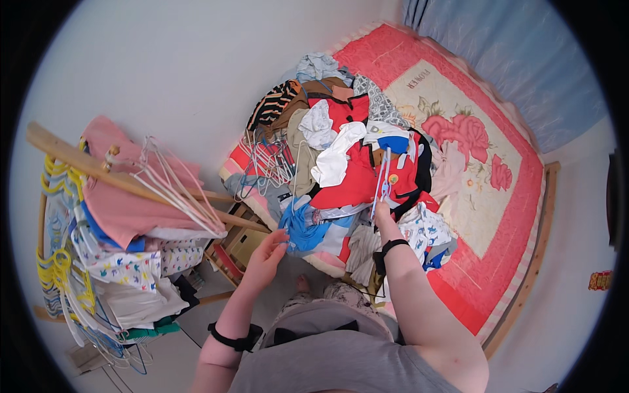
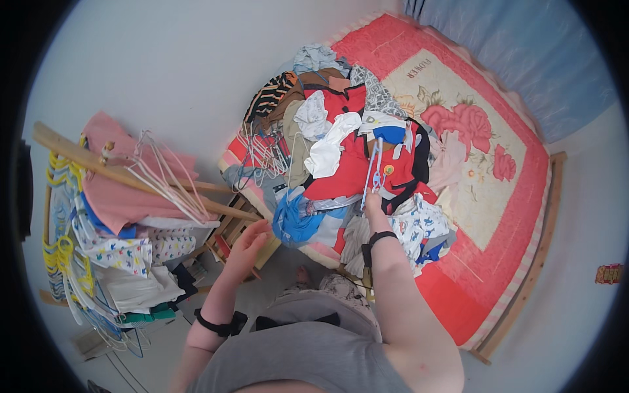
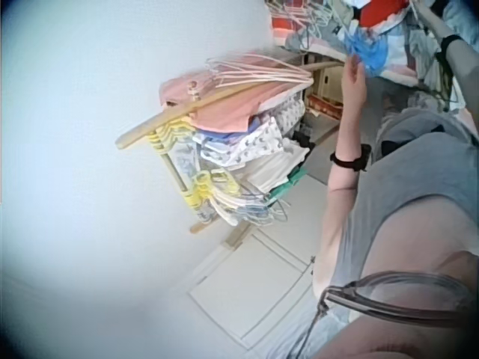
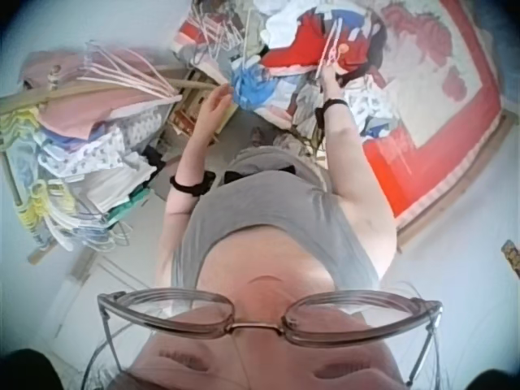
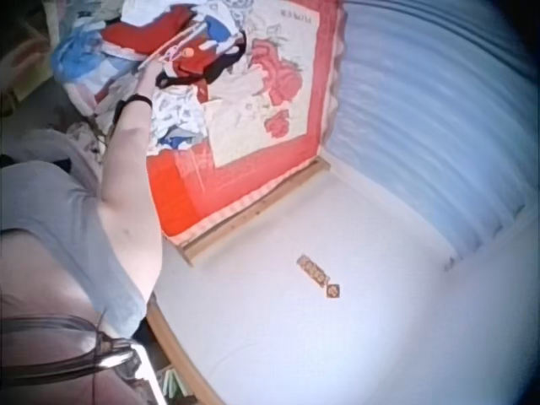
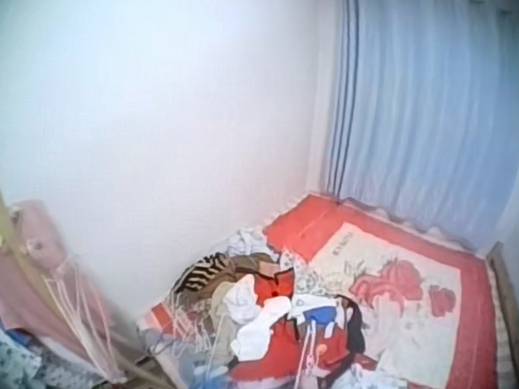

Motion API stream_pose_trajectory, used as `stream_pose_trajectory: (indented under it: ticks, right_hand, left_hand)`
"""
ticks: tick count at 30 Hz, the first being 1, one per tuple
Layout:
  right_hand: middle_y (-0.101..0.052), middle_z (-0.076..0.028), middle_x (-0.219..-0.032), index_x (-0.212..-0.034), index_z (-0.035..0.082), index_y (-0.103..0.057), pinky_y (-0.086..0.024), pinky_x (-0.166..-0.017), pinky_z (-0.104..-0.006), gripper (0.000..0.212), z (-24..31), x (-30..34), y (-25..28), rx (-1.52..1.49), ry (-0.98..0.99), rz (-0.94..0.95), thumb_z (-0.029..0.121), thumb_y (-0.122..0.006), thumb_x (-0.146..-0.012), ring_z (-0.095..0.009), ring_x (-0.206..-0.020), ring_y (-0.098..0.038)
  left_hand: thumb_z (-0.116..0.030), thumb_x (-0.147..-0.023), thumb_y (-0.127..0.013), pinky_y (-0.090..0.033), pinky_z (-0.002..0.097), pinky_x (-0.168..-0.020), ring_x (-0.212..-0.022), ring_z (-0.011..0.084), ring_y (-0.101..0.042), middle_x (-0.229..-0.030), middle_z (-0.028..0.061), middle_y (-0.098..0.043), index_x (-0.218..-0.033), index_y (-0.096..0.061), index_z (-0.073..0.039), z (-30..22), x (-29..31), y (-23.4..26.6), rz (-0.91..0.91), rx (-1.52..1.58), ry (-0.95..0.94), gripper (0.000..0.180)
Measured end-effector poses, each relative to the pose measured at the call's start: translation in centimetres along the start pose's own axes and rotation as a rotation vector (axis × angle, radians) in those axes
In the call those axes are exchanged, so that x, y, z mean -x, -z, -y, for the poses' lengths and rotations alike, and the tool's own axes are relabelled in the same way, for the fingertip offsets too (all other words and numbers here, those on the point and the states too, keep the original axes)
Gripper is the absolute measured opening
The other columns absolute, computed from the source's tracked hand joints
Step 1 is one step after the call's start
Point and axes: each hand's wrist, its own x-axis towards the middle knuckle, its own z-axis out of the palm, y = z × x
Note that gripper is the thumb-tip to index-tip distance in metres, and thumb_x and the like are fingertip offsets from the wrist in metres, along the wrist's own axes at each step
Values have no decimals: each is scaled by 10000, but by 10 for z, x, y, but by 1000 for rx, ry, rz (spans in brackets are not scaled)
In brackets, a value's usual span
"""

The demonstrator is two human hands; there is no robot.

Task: The person repeatedly picks up small garments from a pile on a bed, places each onto a plastic hanger, and hangs the hanger on a wooden clothes rack. The process continues with various shirts and tops until the end of the clip.

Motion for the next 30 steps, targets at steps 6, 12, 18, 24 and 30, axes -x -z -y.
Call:
stream_pose_trajectory:
  ticks: [6,12,18,24,30]
  right_hand:
    - [-527,-30,-759,-1094,177,-630,-512,-518,-367,227,-10,-39,-15,-222,-114,43,340,-524,-977,-185,-667,-545]
    - [-574,-16,-820,-1118,144,-650,-465,-499,-317,239,-4,-57,-35,-440,-267,11,304,-554,-968,-167,-665,-560]
    - [-560,1,-721,-1140,70,-662,-398,-463,-252,276,22,-12,-31,-410,86,154,267,-557,-978,-96,-526,-470]
    - [-530,39,-686,-1211,68,-650,-361,-508,-210,337,76,121,-1,-110,370,452,301,-507,-1012,-55,-566,-462]
    - [-619,-57,-1168,-1253,61,-636,-455,-707,-255,333,116,286,6,278,643,825,266,-532,-1013,-96,-797,-558]
  left_hand:
    - [-150,-1009,-526,-436,299,-976,-1142,163,-568,-1271,85,-604,-1383,-490,-41,10,-12,-13,-29,37,114,392]
    - [-170,-1015,-519,-438,290,-954,-1142,161,-566,-1289,78,-594,-1388,-495,-53,9,-10,-17,-81,58,219,392]
    - [-197,-1021,-519,-440,286,-953,-1145,163,-568,-1298,63,-589,-1395,-493,-59,12,-4,-11,-74,69,226,400]
    - [-266,-1015,-541,-481,342,-942,-1181,180,-569,-1315,69,-578,-1379,-503,-52,18,-13,-14,-19,139,292,423]
    - [-276,-984,-587,-538,442,-885,-1155,235,-597,-1271,124,-588,-1365,-494,-25,13,-29,-31,2,530,427,466]
